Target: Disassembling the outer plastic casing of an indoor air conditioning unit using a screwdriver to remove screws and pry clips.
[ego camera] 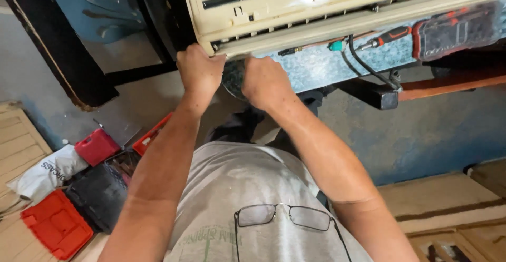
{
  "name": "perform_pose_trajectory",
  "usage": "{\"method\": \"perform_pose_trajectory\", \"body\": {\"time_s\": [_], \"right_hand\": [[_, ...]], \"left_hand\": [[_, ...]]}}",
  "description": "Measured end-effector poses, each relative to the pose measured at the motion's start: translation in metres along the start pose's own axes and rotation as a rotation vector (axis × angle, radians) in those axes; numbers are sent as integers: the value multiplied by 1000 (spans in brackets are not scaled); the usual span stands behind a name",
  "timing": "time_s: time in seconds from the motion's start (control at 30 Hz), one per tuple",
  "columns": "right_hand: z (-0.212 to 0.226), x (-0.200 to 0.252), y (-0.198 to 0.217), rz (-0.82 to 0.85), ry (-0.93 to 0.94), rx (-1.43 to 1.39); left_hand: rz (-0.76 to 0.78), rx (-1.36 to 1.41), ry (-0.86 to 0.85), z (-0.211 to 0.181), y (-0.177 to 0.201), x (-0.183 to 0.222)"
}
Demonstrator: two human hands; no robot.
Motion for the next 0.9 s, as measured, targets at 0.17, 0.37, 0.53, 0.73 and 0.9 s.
{"method": "perform_pose_trajectory", "body": {"time_s": [0.17,0.37,0.53,0.73,0.9], "right_hand": [[17,-7,11,119,13,48],[4,16,-4,103,51,-78],[-17,26,-62,12,47,-305],[-10,29,-75,-349,205,-448],[-18,23,-87,-405,184,-388]], "left_hand": [[123,-1,171,-16,13,5],[144,6,231,-25,23,3],[190,54,236,-42,41,8],[249,40,131,-24,27,4],[256,207,198,29,-5,1]]}}
Point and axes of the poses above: each hand's wrist, its own x-axis away from the middle knuckle, its own y-axis out of the back of the hand, z = x × y, the point moved 8 cm from there along -x, towards the middle knuckle, and after that the axes turned 11 degrees about -y, right-handed, at the moved point
